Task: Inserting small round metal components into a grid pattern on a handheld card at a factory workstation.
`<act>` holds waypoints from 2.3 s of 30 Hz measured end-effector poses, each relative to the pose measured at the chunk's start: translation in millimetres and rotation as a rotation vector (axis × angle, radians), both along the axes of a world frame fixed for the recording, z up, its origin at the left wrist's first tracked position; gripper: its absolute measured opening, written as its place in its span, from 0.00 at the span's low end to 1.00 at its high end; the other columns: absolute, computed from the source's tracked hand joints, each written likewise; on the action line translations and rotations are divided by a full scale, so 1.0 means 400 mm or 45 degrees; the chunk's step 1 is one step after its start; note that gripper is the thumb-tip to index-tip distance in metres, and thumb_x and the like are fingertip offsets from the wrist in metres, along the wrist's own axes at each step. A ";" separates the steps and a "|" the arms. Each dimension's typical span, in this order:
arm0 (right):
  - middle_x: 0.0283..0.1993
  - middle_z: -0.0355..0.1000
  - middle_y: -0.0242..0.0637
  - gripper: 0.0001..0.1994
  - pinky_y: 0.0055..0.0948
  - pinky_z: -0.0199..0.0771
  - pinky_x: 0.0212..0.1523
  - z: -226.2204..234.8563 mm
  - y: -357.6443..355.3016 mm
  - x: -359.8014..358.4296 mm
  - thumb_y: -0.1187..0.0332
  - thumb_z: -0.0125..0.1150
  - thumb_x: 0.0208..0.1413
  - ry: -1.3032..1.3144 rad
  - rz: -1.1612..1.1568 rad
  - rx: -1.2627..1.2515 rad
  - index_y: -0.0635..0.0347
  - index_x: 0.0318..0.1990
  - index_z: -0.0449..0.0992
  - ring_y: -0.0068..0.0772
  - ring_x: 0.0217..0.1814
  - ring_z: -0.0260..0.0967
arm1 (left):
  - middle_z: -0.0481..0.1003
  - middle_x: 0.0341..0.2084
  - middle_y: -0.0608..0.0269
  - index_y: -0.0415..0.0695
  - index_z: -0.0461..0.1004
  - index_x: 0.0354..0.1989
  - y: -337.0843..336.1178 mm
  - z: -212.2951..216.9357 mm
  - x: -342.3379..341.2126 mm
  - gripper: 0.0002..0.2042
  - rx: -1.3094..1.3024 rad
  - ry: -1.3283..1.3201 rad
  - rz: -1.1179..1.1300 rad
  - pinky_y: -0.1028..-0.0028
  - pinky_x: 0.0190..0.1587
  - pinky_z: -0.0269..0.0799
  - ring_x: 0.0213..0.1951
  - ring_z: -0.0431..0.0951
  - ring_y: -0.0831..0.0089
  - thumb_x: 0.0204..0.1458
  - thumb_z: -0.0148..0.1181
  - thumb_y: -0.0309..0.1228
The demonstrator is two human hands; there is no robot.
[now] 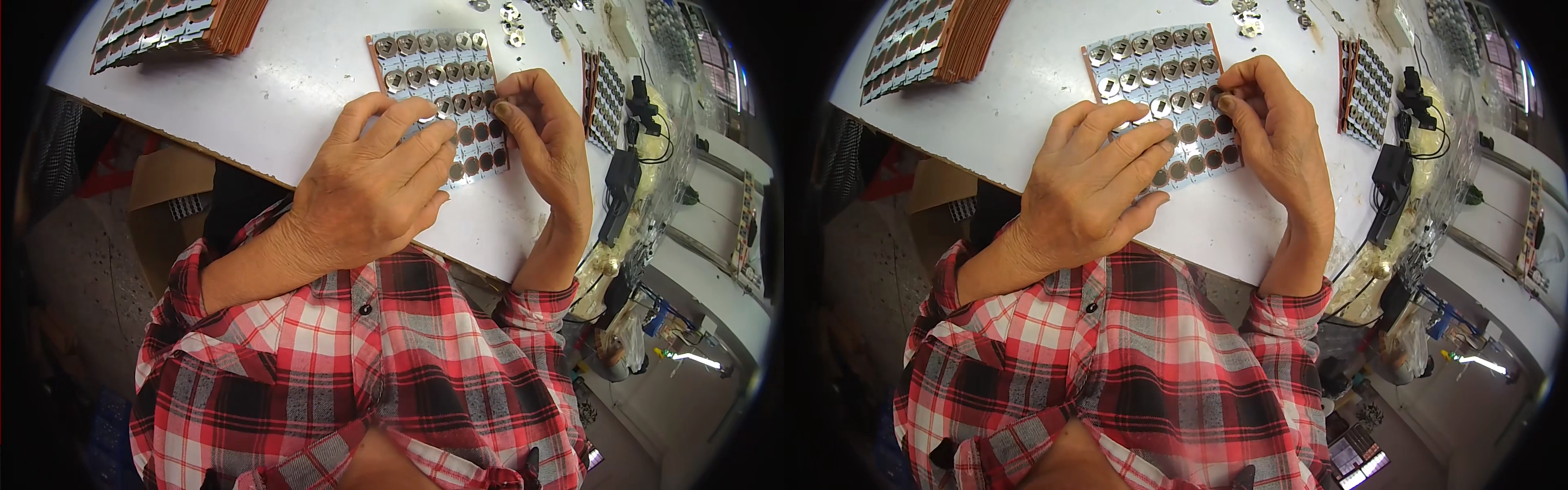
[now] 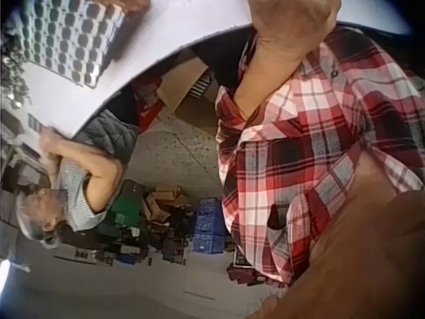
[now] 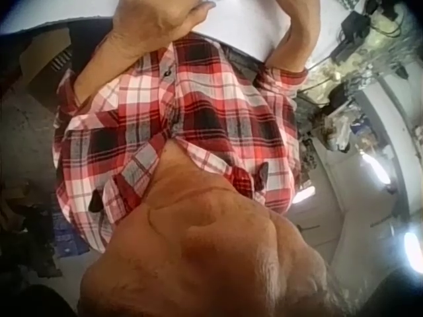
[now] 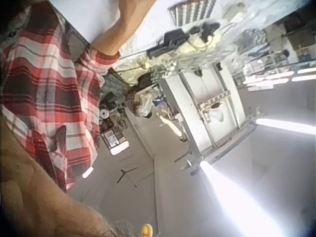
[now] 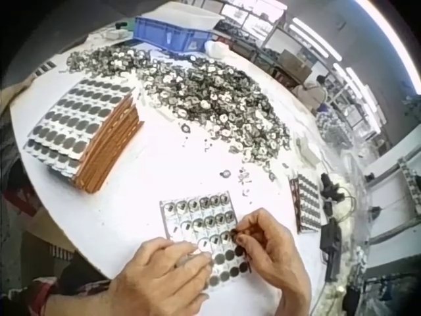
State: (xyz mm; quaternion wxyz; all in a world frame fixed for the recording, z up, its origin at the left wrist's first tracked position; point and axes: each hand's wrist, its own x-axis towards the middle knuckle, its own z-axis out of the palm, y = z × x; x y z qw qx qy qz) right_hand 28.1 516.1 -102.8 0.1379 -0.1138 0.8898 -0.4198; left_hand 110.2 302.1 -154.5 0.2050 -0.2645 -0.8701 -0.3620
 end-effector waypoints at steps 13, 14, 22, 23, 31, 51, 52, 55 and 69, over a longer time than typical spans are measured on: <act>0.32 0.78 0.28 0.09 0.13 0.65 0.25 -0.058 0.002 0.015 0.76 0.69 0.61 0.191 -0.191 -0.202 0.65 0.48 0.83 0.12 0.29 0.70 | 0.80 0.51 0.58 0.38 0.82 0.45 -0.001 0.003 -0.001 0.23 -0.014 -0.044 -0.004 0.55 0.57 0.71 0.57 0.75 0.57 0.37 0.75 0.31; 0.33 0.79 0.29 0.09 0.14 0.66 0.28 -0.061 0.004 0.012 0.76 0.69 0.61 0.208 -0.160 -0.223 0.66 0.48 0.83 0.13 0.30 0.71 | 0.80 0.51 0.58 0.38 0.82 0.45 0.000 0.004 -0.001 0.23 -0.014 -0.045 -0.004 0.55 0.57 0.71 0.57 0.75 0.57 0.37 0.75 0.31; 0.34 0.79 0.29 0.07 0.14 0.69 0.33 -0.065 0.021 0.001 0.76 0.69 0.61 0.126 -0.137 -0.292 0.65 0.45 0.83 0.14 0.33 0.73 | 0.80 0.50 0.59 0.38 0.81 0.45 0.003 0.013 -0.001 0.22 0.013 -0.104 -0.001 0.55 0.56 0.70 0.57 0.75 0.58 0.38 0.75 0.30; 0.34 0.80 0.28 0.07 0.14 0.69 0.33 -0.065 0.023 -0.003 0.76 0.69 0.61 0.122 -0.086 -0.301 0.66 0.45 0.83 0.13 0.33 0.73 | 0.80 0.50 0.59 0.38 0.81 0.45 0.003 0.013 -0.001 0.22 0.013 -0.103 -0.001 0.55 0.56 0.70 0.57 0.75 0.58 0.38 0.75 0.30; 0.33 0.78 0.24 0.08 0.12 0.64 0.29 -0.045 0.041 -0.003 0.75 0.68 0.61 0.460 -0.418 -0.239 0.63 0.46 0.84 0.10 0.29 0.68 | 0.79 0.52 0.59 0.38 0.81 0.47 0.002 0.016 -0.006 0.22 -0.026 -0.109 0.041 0.54 0.58 0.68 0.57 0.75 0.57 0.40 0.75 0.30; 0.31 0.74 0.32 0.07 0.17 0.61 0.26 -0.032 0.058 0.006 0.74 0.60 0.63 0.118 -0.253 -0.438 0.68 0.43 0.80 0.17 0.26 0.64 | 0.80 0.51 0.58 0.40 0.81 0.49 -0.011 -0.001 -0.005 0.23 0.123 -0.007 0.084 0.57 0.56 0.71 0.53 0.77 0.56 0.41 0.75 0.29; 0.31 0.74 0.35 0.07 0.17 0.59 0.23 -0.012 0.032 0.026 0.73 0.58 0.64 -0.141 -0.220 -0.786 0.70 0.42 0.78 0.18 0.24 0.64 | 0.80 0.50 0.58 0.40 0.81 0.49 -0.016 -0.007 -0.006 0.23 0.244 0.048 0.095 0.59 0.54 0.73 0.52 0.78 0.55 0.41 0.75 0.29; 0.31 0.74 0.35 0.07 0.16 0.58 0.20 0.010 -0.056 0.084 0.74 0.58 0.63 -0.447 -0.062 -0.915 0.68 0.41 0.78 0.17 0.21 0.64 | 0.81 0.43 0.58 0.39 0.81 0.48 -0.030 0.006 -0.020 0.18 0.493 -0.108 0.073 0.68 0.45 0.76 0.44 0.80 0.62 0.46 0.73 0.24; 0.40 0.78 0.33 0.15 0.17 0.75 0.31 0.010 -0.080 0.069 0.79 0.69 0.58 0.202 0.392 -0.276 0.71 0.53 0.78 0.17 0.36 0.74 | 0.81 0.35 0.63 0.36 0.70 0.64 -0.064 0.040 -0.014 0.22 1.143 -1.017 -0.145 0.82 0.37 0.81 0.33 0.80 0.82 0.61 0.63 0.19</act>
